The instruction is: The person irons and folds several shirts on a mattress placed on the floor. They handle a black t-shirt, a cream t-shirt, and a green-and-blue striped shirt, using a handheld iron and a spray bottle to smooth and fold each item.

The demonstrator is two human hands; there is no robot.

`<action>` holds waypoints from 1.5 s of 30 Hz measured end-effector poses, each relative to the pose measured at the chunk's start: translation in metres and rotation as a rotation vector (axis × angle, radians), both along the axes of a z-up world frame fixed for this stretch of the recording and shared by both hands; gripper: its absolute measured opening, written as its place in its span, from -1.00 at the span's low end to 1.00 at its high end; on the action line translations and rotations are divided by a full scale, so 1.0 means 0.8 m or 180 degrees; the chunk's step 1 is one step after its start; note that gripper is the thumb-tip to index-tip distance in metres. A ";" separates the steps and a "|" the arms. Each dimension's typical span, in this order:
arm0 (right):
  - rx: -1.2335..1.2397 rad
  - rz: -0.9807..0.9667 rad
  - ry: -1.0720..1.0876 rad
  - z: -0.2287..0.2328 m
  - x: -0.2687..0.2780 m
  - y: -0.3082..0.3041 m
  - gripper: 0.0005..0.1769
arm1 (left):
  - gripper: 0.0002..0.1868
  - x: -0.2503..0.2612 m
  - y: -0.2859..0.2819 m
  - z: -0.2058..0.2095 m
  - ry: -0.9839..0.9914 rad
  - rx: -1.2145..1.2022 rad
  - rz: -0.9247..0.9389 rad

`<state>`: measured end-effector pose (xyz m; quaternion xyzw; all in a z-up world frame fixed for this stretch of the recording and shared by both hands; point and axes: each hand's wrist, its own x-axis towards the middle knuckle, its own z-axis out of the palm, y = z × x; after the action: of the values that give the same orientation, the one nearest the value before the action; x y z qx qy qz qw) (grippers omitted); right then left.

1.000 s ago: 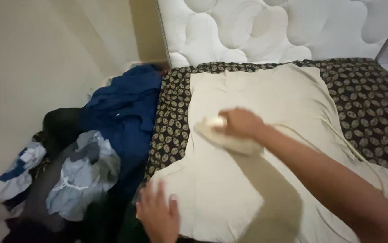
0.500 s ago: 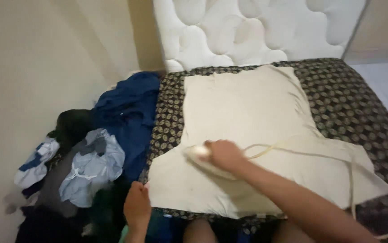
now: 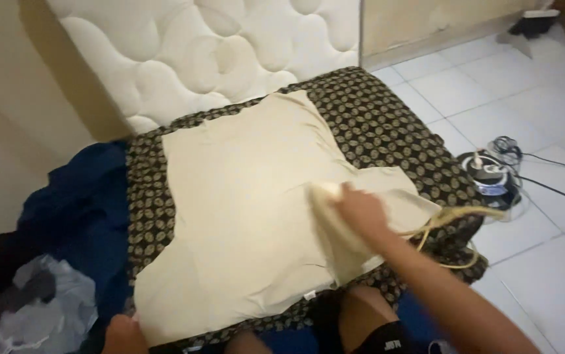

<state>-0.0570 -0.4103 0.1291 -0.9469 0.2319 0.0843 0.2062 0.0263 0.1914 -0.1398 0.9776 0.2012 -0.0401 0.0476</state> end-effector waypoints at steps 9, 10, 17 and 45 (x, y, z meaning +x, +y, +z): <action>-0.0232 -0.0583 -0.0192 0.010 -0.081 -0.081 -0.58 | -0.77 0.014 -0.197 0.128 -0.1940 0.0730 -0.2295; -0.0258 -0.0238 -0.0327 0.004 -0.084 -0.069 -0.64 | -0.55 -0.008 -0.251 0.182 -0.1818 0.0029 -0.2628; -0.0245 -0.0558 0.0239 0.016 -0.080 -0.116 -0.55 | -0.34 -0.033 -0.384 0.169 -0.1016 -0.0312 -0.3637; 0.1752 -0.4620 -0.1202 -0.307 -0.460 -0.357 -0.56 | -0.23 -0.029 -0.310 0.050 -0.2429 0.0880 -0.3446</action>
<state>-0.4247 -0.6959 -0.1167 -0.4729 0.7225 -0.1785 0.4717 0.0033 -0.0567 -0.0995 0.8833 -0.3445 0.3157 -0.0370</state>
